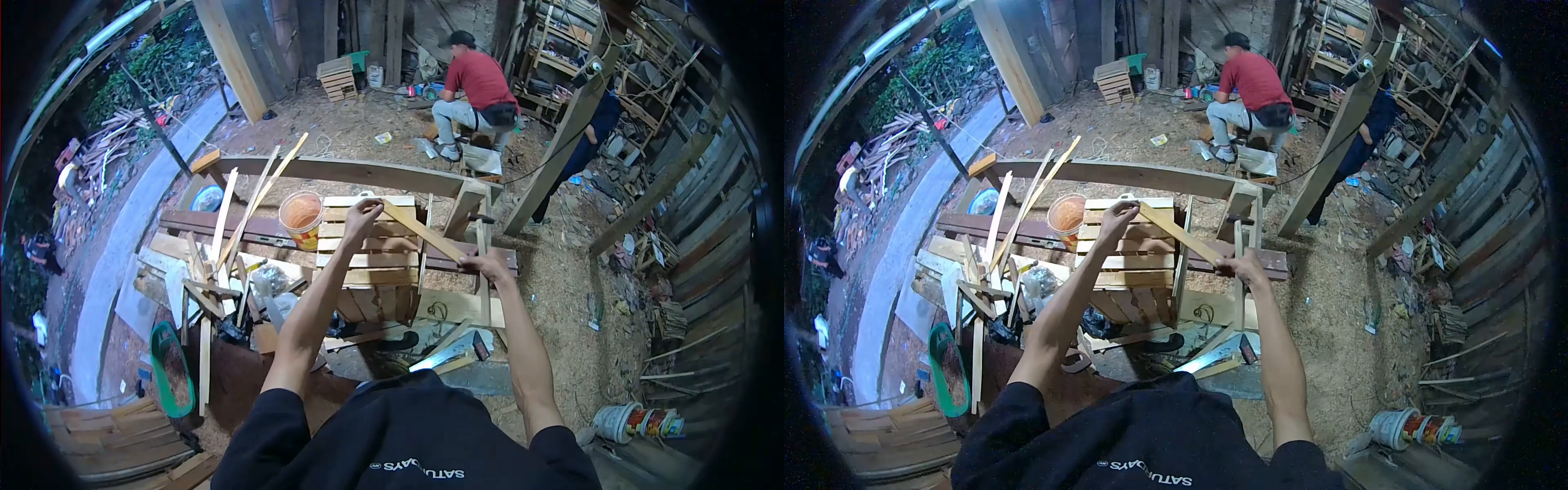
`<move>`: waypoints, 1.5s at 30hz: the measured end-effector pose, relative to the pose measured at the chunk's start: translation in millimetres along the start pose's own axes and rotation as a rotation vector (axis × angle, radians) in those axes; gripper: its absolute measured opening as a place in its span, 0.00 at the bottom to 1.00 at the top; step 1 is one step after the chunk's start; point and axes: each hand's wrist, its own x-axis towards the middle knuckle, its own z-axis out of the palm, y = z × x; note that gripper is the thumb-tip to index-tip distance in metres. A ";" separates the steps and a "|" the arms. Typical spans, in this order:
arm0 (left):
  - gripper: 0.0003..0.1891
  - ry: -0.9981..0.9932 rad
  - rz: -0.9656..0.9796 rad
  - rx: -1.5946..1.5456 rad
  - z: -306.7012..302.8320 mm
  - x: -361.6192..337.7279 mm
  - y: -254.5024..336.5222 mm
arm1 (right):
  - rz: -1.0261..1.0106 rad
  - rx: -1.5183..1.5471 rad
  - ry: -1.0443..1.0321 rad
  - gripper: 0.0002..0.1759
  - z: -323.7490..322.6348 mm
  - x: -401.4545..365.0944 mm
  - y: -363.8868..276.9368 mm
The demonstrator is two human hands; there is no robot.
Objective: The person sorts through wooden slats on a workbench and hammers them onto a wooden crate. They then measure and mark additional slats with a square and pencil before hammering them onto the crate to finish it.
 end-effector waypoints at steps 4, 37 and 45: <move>0.12 -0.079 0.078 -0.046 28.8 20.4 -12.5 | 0.025 -0.252 0.112 0.17 20.9 -30.2 -1.2; 0.07 -0.370 0.693 0.639 48.3 -35.0 -12.8 | -0.085 -0.046 0.288 0.12 97.0 -32.0 33.6; 0.06 -0.393 0.589 0.605 47.2 -45.5 -6.9 | -0.067 -0.279 0.265 0.13 102.2 -39.0 27.3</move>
